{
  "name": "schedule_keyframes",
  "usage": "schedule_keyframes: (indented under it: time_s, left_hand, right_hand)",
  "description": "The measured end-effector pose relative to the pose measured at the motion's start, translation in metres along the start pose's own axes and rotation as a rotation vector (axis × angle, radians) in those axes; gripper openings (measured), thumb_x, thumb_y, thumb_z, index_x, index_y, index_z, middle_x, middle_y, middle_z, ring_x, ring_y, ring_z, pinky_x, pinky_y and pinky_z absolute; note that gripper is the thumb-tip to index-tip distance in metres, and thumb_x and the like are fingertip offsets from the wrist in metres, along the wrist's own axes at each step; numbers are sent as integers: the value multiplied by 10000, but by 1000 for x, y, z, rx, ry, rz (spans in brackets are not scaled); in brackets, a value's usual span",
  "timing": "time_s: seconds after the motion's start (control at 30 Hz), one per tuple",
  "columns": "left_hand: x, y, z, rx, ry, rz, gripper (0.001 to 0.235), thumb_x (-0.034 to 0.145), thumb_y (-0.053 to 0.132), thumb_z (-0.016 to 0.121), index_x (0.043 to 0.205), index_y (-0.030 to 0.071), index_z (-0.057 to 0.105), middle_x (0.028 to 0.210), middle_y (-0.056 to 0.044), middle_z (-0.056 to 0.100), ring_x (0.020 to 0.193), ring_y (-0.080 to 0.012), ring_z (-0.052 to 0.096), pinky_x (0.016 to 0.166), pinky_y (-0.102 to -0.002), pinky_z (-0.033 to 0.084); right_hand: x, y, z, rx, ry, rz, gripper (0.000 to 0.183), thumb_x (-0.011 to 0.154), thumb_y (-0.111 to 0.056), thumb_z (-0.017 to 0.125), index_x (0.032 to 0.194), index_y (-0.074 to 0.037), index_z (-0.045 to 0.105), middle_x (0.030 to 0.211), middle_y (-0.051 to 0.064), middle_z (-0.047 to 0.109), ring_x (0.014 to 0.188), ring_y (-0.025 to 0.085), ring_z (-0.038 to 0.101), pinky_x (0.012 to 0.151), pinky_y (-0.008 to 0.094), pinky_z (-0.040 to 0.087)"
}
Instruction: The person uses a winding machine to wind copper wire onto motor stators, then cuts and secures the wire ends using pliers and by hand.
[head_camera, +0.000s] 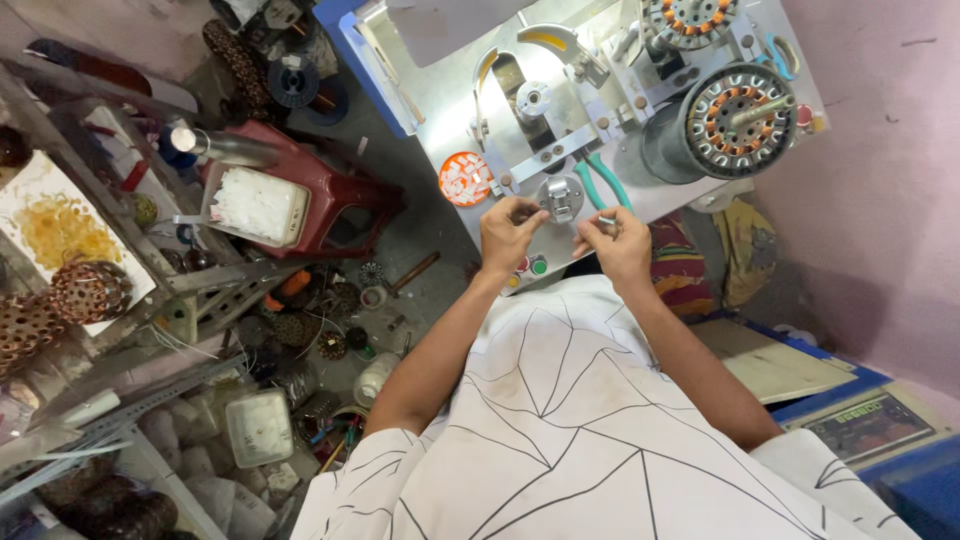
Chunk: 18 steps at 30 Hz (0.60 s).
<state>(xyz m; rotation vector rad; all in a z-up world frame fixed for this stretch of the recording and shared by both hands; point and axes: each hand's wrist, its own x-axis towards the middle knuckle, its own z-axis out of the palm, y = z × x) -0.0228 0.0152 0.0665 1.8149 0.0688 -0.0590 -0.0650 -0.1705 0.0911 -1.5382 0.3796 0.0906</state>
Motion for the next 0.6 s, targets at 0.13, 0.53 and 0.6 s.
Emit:
schedule_keyframes:
  time_s: [0.13,0.53,0.6]
  left_hand:
    - [6,-1,15,43,91,57,151,830,111,839,908,15,752,790,-75,684,671,-133,645,630,-294,525]
    - [9,13,18,369,75,413,129,847,-20,741,944,30,671,905,-129,649,830,-323,658,730,-417,524]
    - [5,17,19,399,73,469,156,831,-33,727,957,34,664,942,-132,649,873,-344,655,763,-434,527]
  right_hand:
    - [42,2,-16,80,-25,148,107,929,-59,717,966,34,679,813,115,751,691,154,751,491,217,444]
    - [83,10,-19,-277,-135,5,113,811,-65,742,866,35,740,755,104,755,652,172,759,618,271,568]
    - [83,7,-16,-394,-127,-68,134,808,-97,745,887,12,753,772,109,762,661,182,755,631,296,584]
